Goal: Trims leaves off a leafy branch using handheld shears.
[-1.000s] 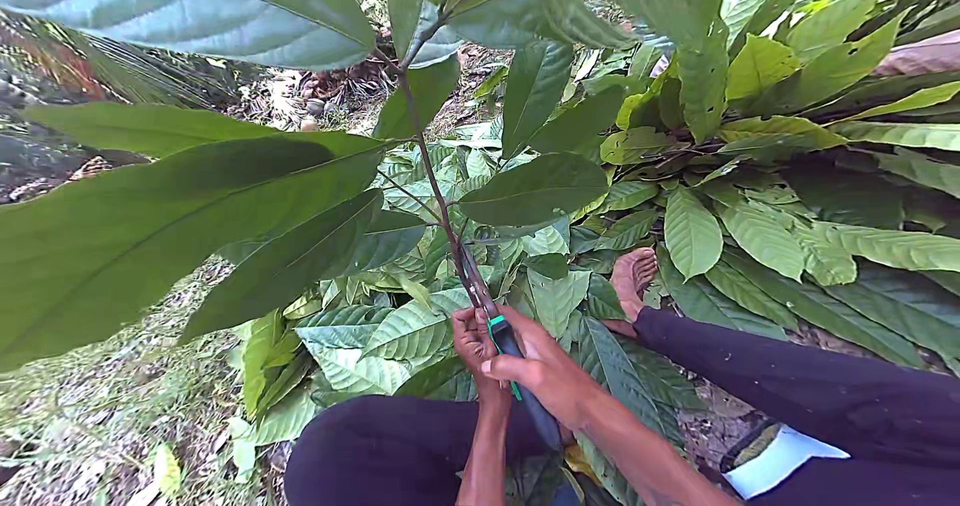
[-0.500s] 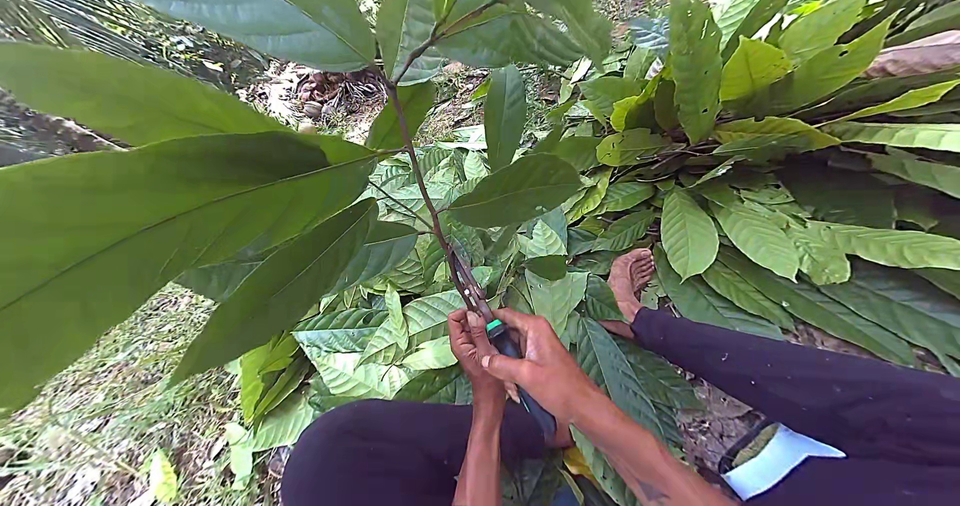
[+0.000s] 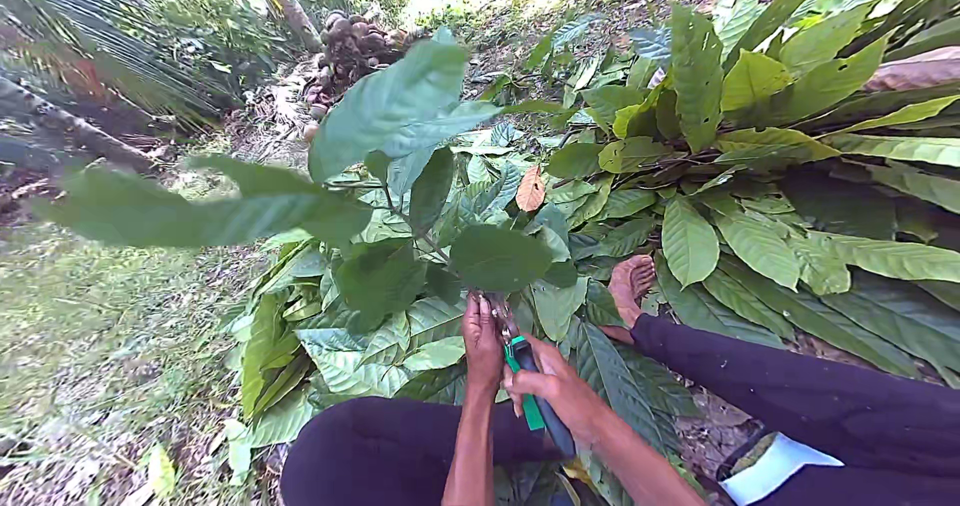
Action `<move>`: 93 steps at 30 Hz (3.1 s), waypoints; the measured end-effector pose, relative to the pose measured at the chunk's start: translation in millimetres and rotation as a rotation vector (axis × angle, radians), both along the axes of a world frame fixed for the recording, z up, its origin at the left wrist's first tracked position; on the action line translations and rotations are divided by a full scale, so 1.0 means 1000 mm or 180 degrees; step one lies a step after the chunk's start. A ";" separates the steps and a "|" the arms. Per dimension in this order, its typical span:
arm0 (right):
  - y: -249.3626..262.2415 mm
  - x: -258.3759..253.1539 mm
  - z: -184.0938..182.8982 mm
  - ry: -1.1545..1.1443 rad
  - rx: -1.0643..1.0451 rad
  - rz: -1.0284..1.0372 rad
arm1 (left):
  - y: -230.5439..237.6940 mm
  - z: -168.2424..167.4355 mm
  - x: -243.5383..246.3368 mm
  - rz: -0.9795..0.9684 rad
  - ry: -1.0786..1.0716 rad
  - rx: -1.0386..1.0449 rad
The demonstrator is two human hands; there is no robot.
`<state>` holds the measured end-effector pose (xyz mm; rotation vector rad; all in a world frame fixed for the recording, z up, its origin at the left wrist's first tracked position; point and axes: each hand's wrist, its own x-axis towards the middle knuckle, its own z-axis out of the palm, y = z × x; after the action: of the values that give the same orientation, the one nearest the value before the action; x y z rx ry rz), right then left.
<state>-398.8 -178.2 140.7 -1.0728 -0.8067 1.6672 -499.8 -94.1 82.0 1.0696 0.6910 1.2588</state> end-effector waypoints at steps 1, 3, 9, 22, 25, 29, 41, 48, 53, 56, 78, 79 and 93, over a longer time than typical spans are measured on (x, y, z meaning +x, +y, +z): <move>0.000 0.002 -0.002 0.0138 -0.0110 -0.0013 | -0.001 -0.004 -0.002 0.0002 0.0092 -0.0059; -0.004 0.005 -0.008 0.0247 -0.0251 -0.0094 | 0.000 -0.005 -0.006 0.0131 0.0326 -0.0250; -0.031 0.016 -0.018 -0.0252 -0.0054 -0.0072 | 0.027 0.023 0.000 0.0992 0.1296 0.0083; -0.016 0.014 0.018 0.0500 -0.0326 0.0162 | 0.017 0.000 0.013 0.0270 0.0862 0.0422; -0.009 0.011 0.023 0.0448 -0.0362 0.0097 | 0.012 -0.003 0.023 0.0536 0.0687 0.0462; -0.002 0.008 0.029 0.0331 -0.0356 0.0083 | 0.012 -0.018 0.036 0.1111 0.0620 0.0600; 0.007 0.004 0.029 0.0723 -0.0496 0.0028 | 0.013 -0.034 0.052 0.1962 0.0738 0.1146; 0.013 0.006 0.030 0.0740 -0.0477 0.0004 | 0.009 -0.019 0.058 0.1787 0.0289 0.0193; 0.009 0.006 0.024 0.0575 -0.0285 0.0027 | -0.008 -0.026 0.046 0.0803 -0.0655 0.0803; 0.000 0.004 0.027 0.0266 -0.0099 -0.0191 | -0.039 0.065 0.065 0.1527 0.0177 0.0267; -0.003 0.009 0.016 -0.0428 -0.0208 -0.0085 | 0.001 -0.032 0.047 0.1634 0.0364 0.0724; 0.000 0.010 0.016 -0.0408 -0.0209 -0.0084 | 0.001 -0.033 0.047 0.1609 0.0286 0.0721; 0.017 0.011 0.010 -0.1323 0.0013 -0.0183 | 0.008 -0.055 0.043 0.1812 0.0499 0.1030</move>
<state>-387.9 -161.1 150.4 -1.4515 -1.0302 1.4108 -456.9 -86.0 27.5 1.2947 0.9776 1.8336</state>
